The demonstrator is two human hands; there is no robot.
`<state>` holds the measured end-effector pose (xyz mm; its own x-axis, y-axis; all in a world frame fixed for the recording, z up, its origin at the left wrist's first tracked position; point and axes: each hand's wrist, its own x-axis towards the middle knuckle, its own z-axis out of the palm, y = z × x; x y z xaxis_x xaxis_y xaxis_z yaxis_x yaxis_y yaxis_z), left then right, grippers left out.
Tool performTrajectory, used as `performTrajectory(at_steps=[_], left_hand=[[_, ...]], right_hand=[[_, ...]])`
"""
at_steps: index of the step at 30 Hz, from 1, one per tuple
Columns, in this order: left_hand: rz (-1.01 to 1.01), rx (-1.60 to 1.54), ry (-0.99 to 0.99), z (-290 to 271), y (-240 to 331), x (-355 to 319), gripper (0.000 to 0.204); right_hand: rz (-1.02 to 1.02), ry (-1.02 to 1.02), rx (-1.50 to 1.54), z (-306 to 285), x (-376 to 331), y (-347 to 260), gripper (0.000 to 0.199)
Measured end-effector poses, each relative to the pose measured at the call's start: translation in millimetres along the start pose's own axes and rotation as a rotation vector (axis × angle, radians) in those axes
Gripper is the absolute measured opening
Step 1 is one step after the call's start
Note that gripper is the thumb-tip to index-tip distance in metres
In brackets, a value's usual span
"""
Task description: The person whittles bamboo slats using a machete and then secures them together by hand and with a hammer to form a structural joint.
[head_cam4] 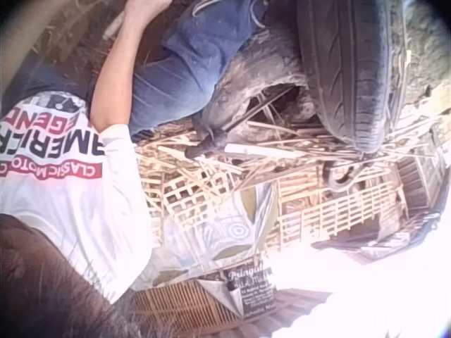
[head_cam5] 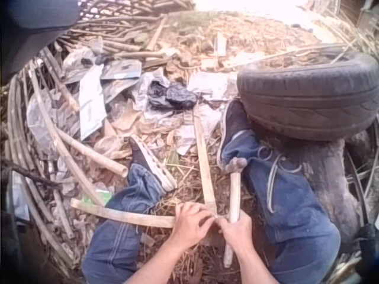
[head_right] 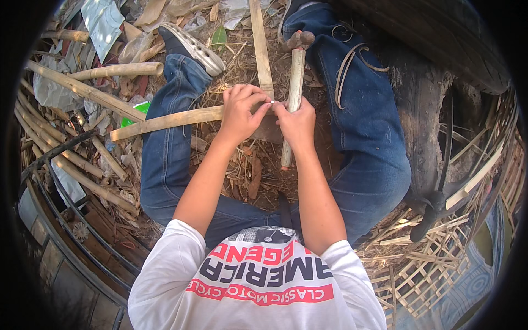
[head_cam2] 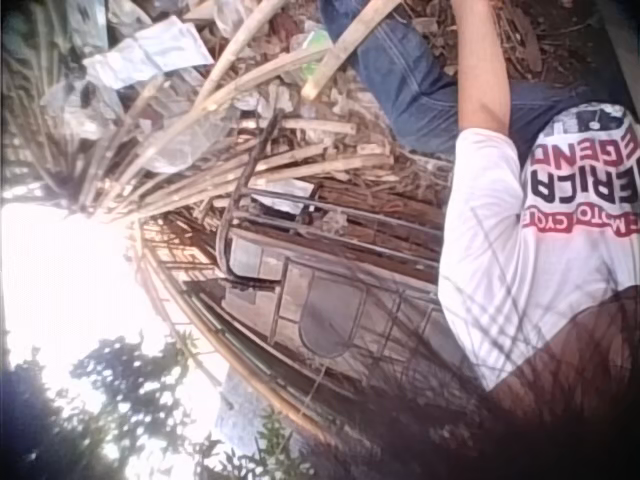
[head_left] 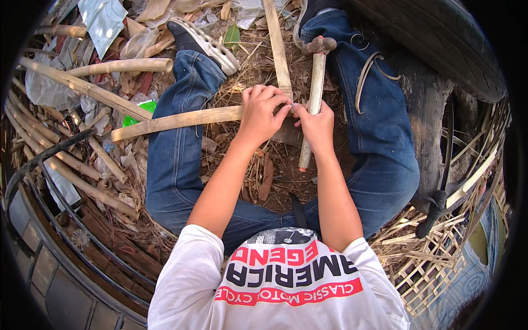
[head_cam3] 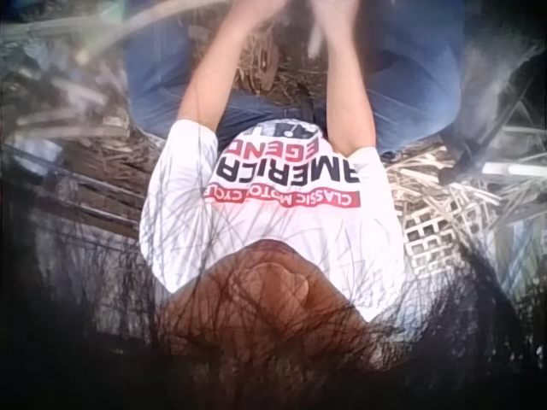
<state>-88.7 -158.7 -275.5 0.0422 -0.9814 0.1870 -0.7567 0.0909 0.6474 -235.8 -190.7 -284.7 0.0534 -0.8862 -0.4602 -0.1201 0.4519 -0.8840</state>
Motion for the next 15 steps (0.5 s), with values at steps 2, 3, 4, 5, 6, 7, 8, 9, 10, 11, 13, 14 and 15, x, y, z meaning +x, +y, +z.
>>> performTrajectory(at_steps=[2,3,4,5,6,7,8,9,10,11,13,14,15], left_hand=[[0.006,0.004,-0.034,0.2,-0.7,-0.6,0.010],[0.006,0.004,-0.033,0.7,-0.8,-0.7,0.010],[0.025,0.009,-0.028,1.5,-1.2,-1.1,0.010],[0.045,0.014,-0.023,2.2,-1.8,-1.7,0.010],[0.043,0.014,-0.022,2.5,-2.6,-2.3,0.010],[0.039,0.014,-0.021,2.4,-2.9,-2.9,0.010],[0.036,0.015,-0.020,2.3,-3.1,-3.3,0.010],[0.033,0.014,-0.018,2.6,-3.2,-3.7,0.010],[0.038,0.016,-0.013,2.8,-2.5,-3.2,0.009],[0.043,0.018,-0.008,2.9,-2.3,-3.1,0.009],[0.055,0.017,-0.024,2.6,-3.9,-2.5,0.012],[0.070,0.017,-0.042,1.9,-4.7,-2.4,0.015],[0.068,0.017,-0.040,0.7,-5.5,-2.8,0.015]], right_hand=[[0.011,-0.013,0.087,-1.9,2.4,6.3,0.016],[0.023,-0.025,0.173,-2.7,3.4,8.9,0.016],[0.025,-0.026,0.172,-2.4,2.6,6.7,0.016],[0.029,-0.035,0.138,-2.5,1.6,3.3,0.016],[0.033,-0.043,0.105,-2.4,0.9,0.9,0.016],[0.032,-0.045,0.103,-2.2,0.3,0.1,0.016],[0.028,-0.051,0.105,-2.0,-0.1,-0.5,0.016],[0.024,-0.057,0.107,-1.5,-0.4,-0.7,0.017],[0.025,-0.059,0.104,-0.9,-0.5,0.1,0.017],[0.015,-0.059,0.105,0.0,-0.5,1.4,0.016],[0.005,-0.063,0.105,0.9,-0.3,1.9,0.016],[0.009,-0.055,0.079,0.3,0.2,1.7,0.017],[0.014,-0.046,0.054,0.4,0.4,1.3,0.017]])
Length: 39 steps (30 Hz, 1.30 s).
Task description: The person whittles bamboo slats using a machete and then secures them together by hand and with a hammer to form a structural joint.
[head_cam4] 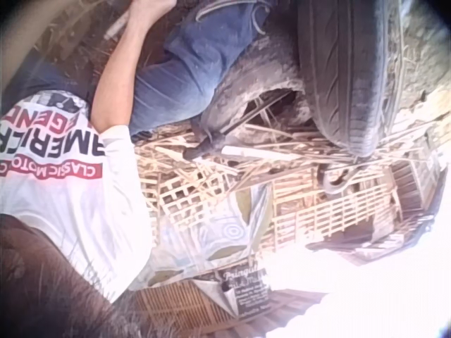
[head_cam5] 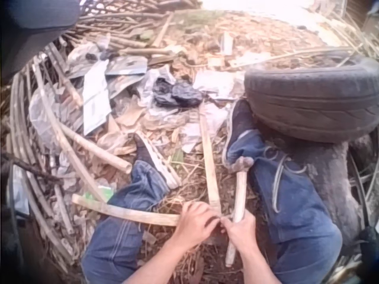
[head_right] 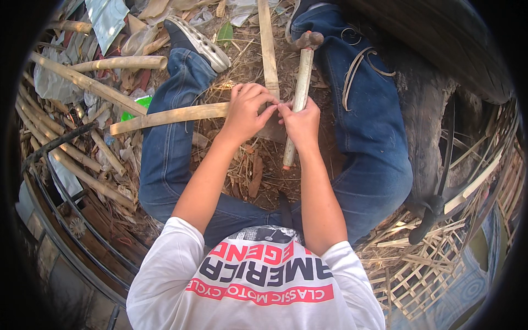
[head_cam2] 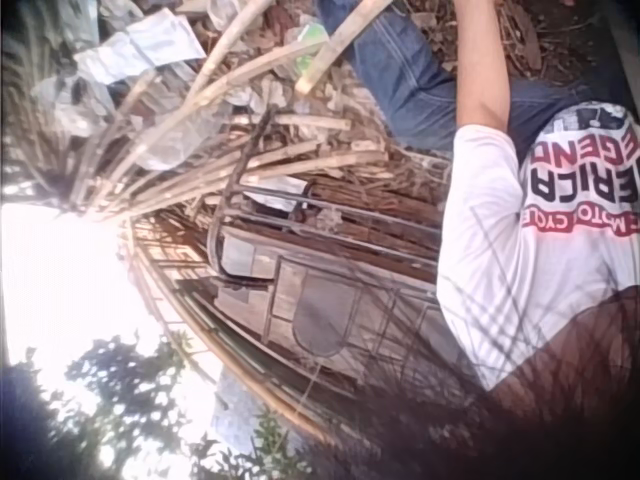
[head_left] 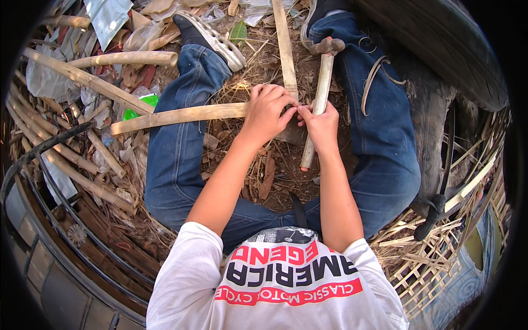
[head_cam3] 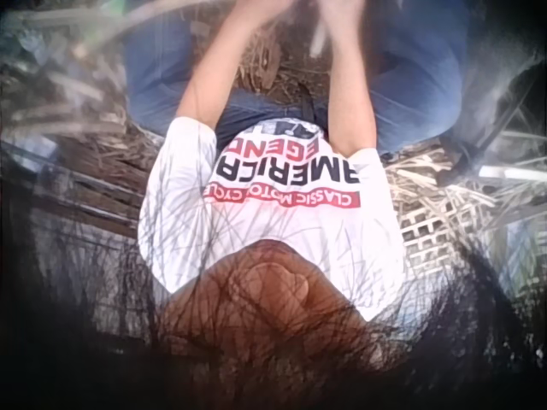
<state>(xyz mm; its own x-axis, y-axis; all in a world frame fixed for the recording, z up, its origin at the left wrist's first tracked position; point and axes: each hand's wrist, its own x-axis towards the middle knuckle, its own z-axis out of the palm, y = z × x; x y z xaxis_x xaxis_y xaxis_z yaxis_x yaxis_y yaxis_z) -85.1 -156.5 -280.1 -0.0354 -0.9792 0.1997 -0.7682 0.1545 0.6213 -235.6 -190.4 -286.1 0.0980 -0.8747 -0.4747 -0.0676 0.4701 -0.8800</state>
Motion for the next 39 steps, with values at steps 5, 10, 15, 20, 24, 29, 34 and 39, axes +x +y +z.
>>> performTrajectory(at_steps=[5,10,15,20,24,29,34,39], left_hand=[[-0.077,0.067,-0.008,-7.7,8.2,3.4,0.051],[-0.086,0.034,-0.139,-8.5,1.8,3.1,0.060],[-0.082,0.006,-0.186,-8.0,0.4,2.6,0.063],[-0.083,0.034,-0.183,-11.0,0.6,2.8,0.061],[-0.091,0.047,-0.190,-12.3,0.1,3.4,0.060],[-0.086,0.031,-0.204,-10.9,-2.0,4.2,0.059],[-0.078,0.037,-0.193,-9.9,-3.9,4.1,0.059],[-0.074,0.037,-0.160,-13.5,-1.1,4.7,0.057]], right_hand=[[-0.003,0.001,-0.039,0.2,1.2,-2.6,0.018],[-0.019,0.011,-0.094,1.0,-1.4,-8.8,0.018],[-0.051,0.025,-0.211,-3.2,-1.0,-8.8,0.020],[-0.095,0.049,-0.267,-2.0,-1.5,-11.2,0.018],[-0.166,0.032,-0.371,-1.8,0.2,-8.8,0.016],[-0.203,0.023,-0.520,-0.2,1.8,-15.5,0.018],[-0.298,0.020,-0.683,8.1,-5.9,-41.2,0.019],[-0.369,-0.033,-0.768,9.4,-4.6,-47.0,0.022]])
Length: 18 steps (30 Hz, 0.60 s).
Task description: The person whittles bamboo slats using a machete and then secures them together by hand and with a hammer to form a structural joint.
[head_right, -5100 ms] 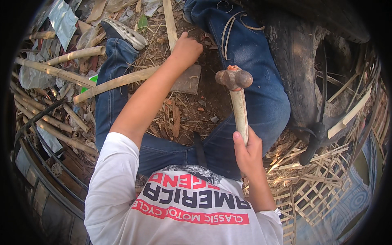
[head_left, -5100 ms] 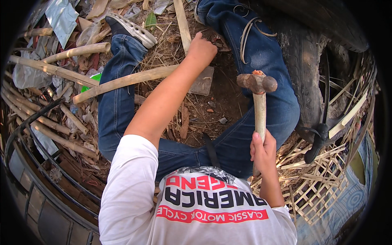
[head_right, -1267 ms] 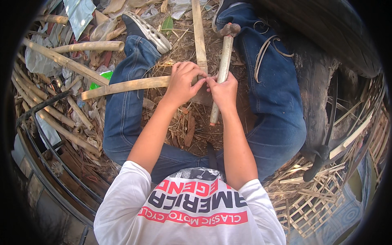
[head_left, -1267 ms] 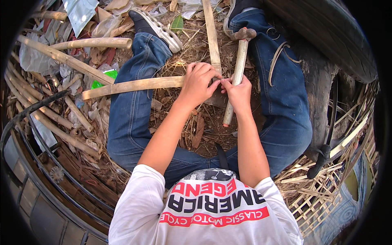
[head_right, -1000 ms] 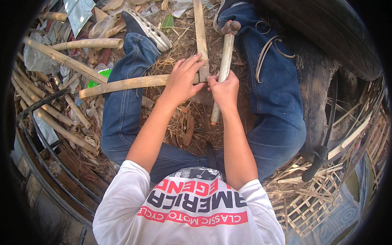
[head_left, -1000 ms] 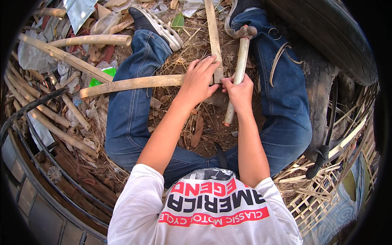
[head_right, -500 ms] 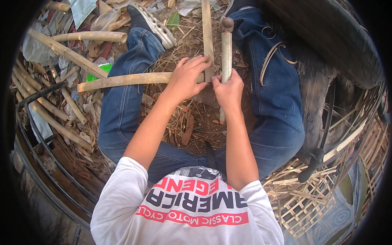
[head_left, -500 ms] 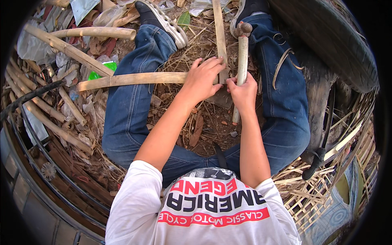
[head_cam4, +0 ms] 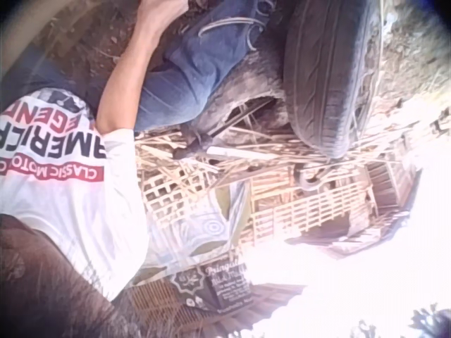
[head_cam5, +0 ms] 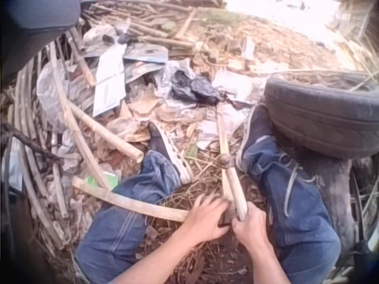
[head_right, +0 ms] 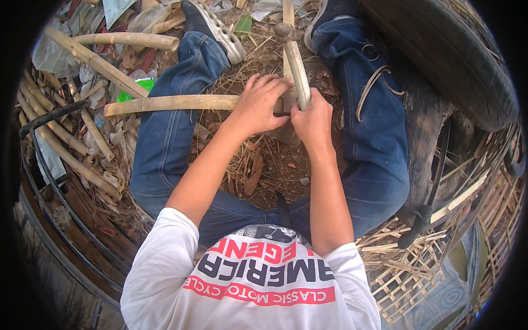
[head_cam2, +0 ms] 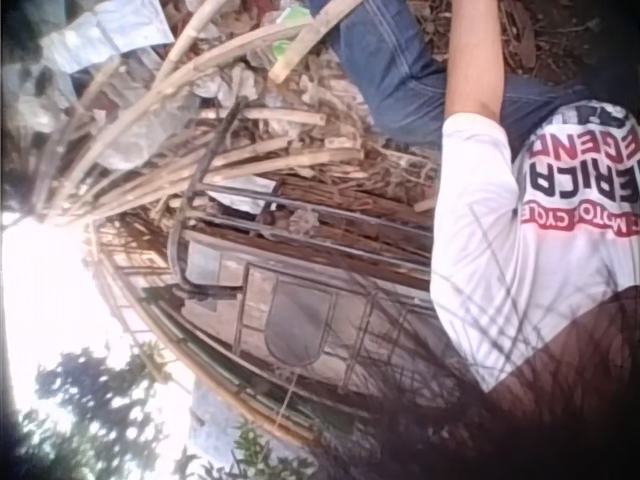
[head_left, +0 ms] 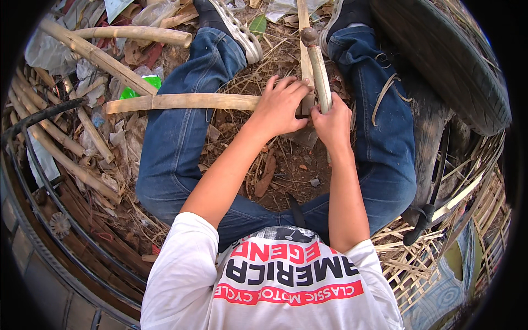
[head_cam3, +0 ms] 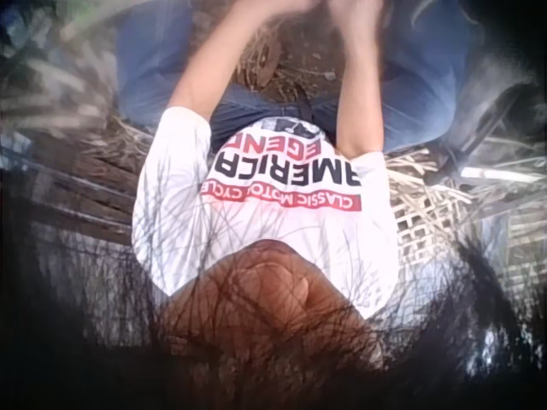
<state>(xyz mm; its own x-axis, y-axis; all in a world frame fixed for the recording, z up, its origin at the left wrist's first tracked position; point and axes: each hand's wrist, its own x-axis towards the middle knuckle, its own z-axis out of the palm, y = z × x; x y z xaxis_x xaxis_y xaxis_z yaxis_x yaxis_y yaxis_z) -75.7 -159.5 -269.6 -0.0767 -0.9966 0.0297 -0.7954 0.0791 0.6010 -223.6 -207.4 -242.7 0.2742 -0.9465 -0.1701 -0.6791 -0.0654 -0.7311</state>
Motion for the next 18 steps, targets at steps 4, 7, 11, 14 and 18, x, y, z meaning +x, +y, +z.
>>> performTrajectory(at_steps=[4,7,11,14,18], left_hand=[[-0.028,-0.048,0.031,3.7,-3.4,-0.9,0.045],[-0.043,0.018,0.044,9.7,-2.4,-2.6,0.035],[-0.151,0.032,0.087,13.9,10.7,-2.7,0.029],[-0.217,0.014,0.105,18.5,18.3,-4.6,0.030],[-0.223,-0.001,0.151,19.9,22.8,-5.4,0.031]], right_hand=[[0.072,-0.071,0.058,0.1,4.0,-2.0,0.022],[0.000,-0.056,-0.009,0.1,3.1,-3.5,0.021],[-0.040,-0.063,-0.052,0.5,2.2,1.3,0.022],[-0.074,-0.057,-0.061,0.6,2.6,2.7,0.025],[-0.061,-0.076,-0.076,0.9,3.7,3.9,0.025]])
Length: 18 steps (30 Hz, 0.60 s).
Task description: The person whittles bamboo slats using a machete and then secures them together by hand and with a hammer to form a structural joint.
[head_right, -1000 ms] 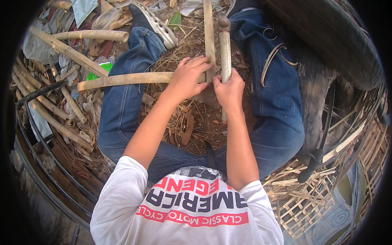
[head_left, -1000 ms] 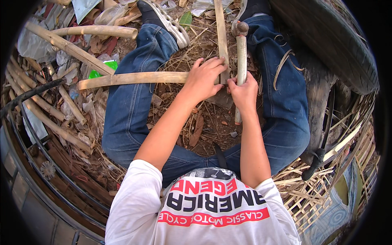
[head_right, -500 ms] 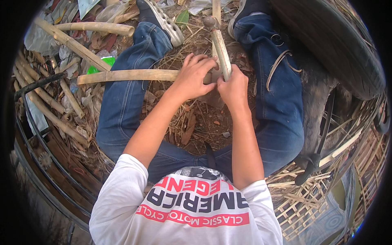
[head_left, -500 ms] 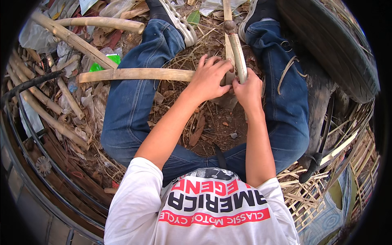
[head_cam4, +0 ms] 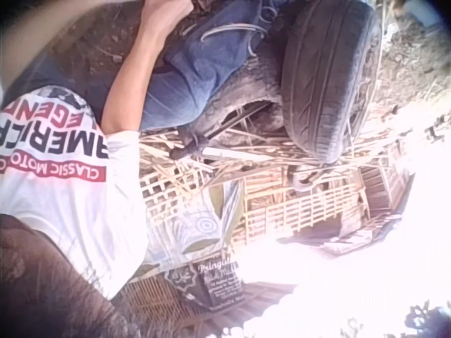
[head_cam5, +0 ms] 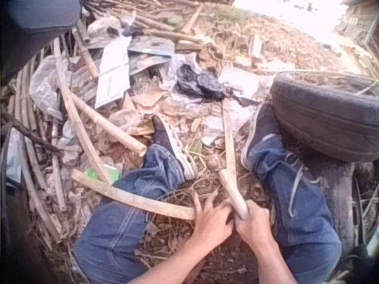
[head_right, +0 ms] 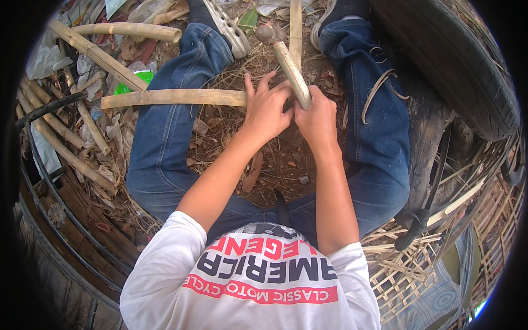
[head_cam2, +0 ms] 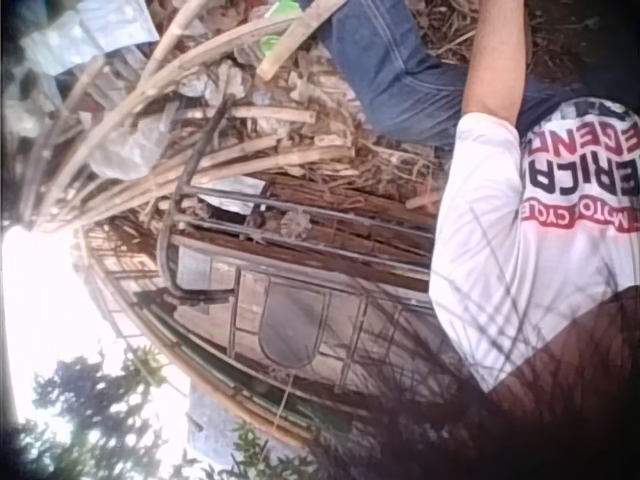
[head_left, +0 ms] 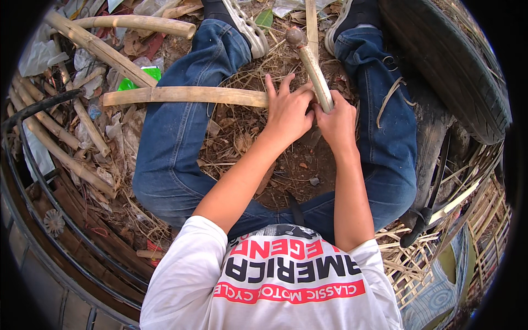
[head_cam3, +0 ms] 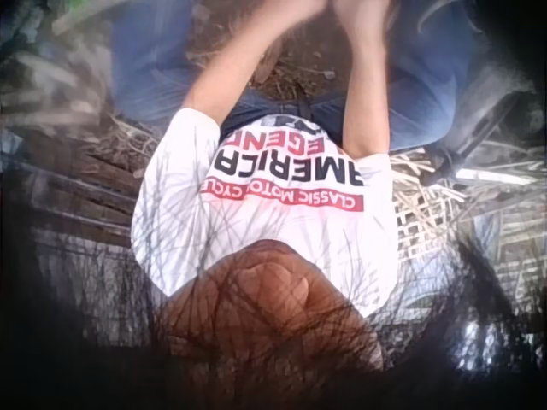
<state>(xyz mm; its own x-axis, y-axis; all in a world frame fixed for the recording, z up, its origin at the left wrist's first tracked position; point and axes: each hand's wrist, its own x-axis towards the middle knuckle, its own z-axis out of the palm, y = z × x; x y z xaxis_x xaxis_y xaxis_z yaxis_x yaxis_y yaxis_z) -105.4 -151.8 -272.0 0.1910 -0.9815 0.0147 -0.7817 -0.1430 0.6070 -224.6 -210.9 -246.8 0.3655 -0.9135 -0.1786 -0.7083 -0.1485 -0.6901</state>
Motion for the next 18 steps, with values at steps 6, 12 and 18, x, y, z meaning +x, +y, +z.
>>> performTrajectory(at_steps=[6,12,18], left_hand=[[-0.018,-0.028,0.045,1.8,1.0,-0.4,0.032],[-0.064,-0.032,0.002,2.3,1.3,0.6,0.023],[-0.081,-0.050,0.051,5.5,2.0,-0.1,0.008]], right_hand=[[-0.021,-0.019,0.009,-1.9,0.0,-4.0,0.018],[-0.046,-0.067,0.079,-10.8,-0.6,2.2,0.023],[0.172,-0.107,0.468,-6.6,-0.6,22.7,0.020]])
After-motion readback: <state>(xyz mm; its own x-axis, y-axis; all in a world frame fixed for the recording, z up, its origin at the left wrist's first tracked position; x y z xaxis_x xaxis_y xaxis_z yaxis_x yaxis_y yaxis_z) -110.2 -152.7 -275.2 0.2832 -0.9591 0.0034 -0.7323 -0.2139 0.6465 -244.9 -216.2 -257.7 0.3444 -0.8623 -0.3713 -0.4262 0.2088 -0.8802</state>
